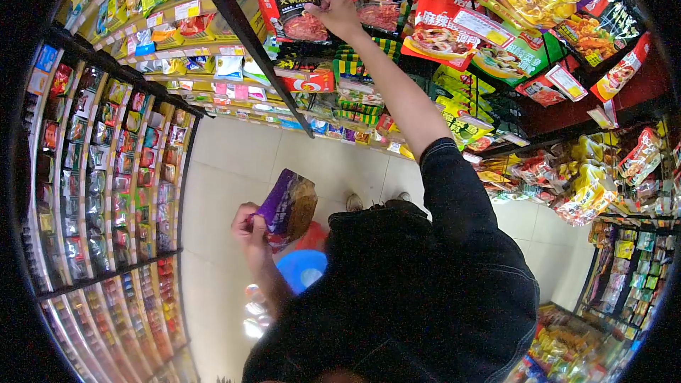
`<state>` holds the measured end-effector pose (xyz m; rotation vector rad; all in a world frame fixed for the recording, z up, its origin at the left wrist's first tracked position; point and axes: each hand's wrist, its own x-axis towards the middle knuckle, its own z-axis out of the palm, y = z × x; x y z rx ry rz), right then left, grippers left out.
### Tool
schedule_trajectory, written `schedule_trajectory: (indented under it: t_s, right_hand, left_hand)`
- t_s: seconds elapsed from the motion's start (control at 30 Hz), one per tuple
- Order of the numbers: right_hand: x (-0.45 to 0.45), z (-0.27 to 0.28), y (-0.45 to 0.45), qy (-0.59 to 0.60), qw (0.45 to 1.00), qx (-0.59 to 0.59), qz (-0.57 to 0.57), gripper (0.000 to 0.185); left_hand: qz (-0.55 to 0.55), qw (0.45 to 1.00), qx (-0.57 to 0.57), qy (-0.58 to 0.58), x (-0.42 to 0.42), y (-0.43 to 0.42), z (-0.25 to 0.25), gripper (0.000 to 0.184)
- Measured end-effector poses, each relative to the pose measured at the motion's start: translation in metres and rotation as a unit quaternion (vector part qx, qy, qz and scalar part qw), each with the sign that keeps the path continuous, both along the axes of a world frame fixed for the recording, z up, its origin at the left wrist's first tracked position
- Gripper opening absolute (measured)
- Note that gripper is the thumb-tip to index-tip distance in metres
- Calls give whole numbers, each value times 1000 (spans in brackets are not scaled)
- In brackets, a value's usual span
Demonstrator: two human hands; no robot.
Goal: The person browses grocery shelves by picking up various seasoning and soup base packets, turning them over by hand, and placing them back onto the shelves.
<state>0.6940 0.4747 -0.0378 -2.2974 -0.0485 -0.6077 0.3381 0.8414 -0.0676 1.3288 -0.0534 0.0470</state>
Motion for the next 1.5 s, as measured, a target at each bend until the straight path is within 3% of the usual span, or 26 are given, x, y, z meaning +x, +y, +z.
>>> schedule_trajectory:
  t_s: [0.07, 0.2, 0.33, 0.47, 0.6, 0.63, 0.67, 0.7, 0.73, 0.83, 0.87, 0.93, 1.0, 1.07, 1.13, 1.27, 1.33, 1.37, 1.4, 1.47, 1.5]
  right_hand:
    - [-13, 5, -1, -31, 998, 25, 56, 51]
    - [-40, 7, -6, 16, 974, 154, 165, 65]
    - [-69, 33, -5, -3, 979, 86, 183, 71]
    - [-96, 71, 4, 54, 949, 175, 256, 74]
    - [-123, 49, -5, 55, 960, 31, 274, 58]
    - [-141, 61, -10, 186, 939, 17, 290, 46]
    - [-159, 48, -14, 156, 943, 7, 295, 39]
    - [-180, 43, -20, 218, 939, -4, 265, 40]
    - [-200, 23, -31, 181, 952, -7, 245, 42]
    - [-276, -7, -55, 183, 970, 60, 150, 39]
    - [-304, -23, -62, 213, 964, 130, 90, 41]
    - [-354, -39, -71, 261, 925, 270, 50, 48]
    - [-399, -74, -82, 252, 917, 310, 4, 50]
    - [-426, -71, -84, 275, 890, 362, 2, 54]
    - [-443, -80, -90, 255, 862, 432, -76, 55]
    - [-454, -66, -102, 214, 872, 426, -108, 56]
    - [-458, -76, -113, 208, 893, 381, -117, 58]
    - [-460, -84, -119, 230, 894, 364, -124, 61]
    - [-463, -97, -125, 236, 906, 328, -125, 62]
    - [-461, -119, -132, 218, 901, 364, -90, 63]
    - [-457, -113, -129, 202, 906, 363, -79, 61]
  left_hand:
    - [13, 1000, -8, -11, 0, 7, 0, 28]
    - [-6, 997, -64, -46, 16, 35, -1, 27]
    - [-97, 983, -135, -84, 57, 61, 29, 31]
    - [-127, 963, -231, -51, 119, 86, 43, 34]
    - [-180, 961, -208, -26, 182, 88, 51, 37]
    - [-201, 963, -180, -10, 197, 86, 57, 36]
    - [-207, 962, -177, -3, 207, 73, 66, 35]
    - [-184, 973, -141, 8, 220, 61, 71, 34]
    - [-160, 981, -107, 18, 234, 48, 74, 33]
    - [-223, 974, 28, 42, 271, -13, 102, 30]
    - [-237, 968, 61, 52, 285, -33, 106, 28]
    - [-276, 956, 86, 42, 315, -67, 114, 22]
    - [-267, 962, 64, 8, 339, -90, 114, 18]
    - [-226, 970, 57, -62, 361, -109, 112, 19]
    - [-186, 975, 1, -119, 380, -120, 104, 19]
    - [-100, 972, 4, -213, 412, -126, 83, 22]
    - [-58, 963, 83, -251, 429, -110, 65, 25]
    - [-36, 976, 49, -210, 425, -109, 65, 22]
    - [-48, 964, 17, -261, 432, -101, 61, 18]
    - [-79, 941, 35, -326, 442, -89, 66, 30]
    - [-88, 947, 31, -308, 443, -87, 71, 31]
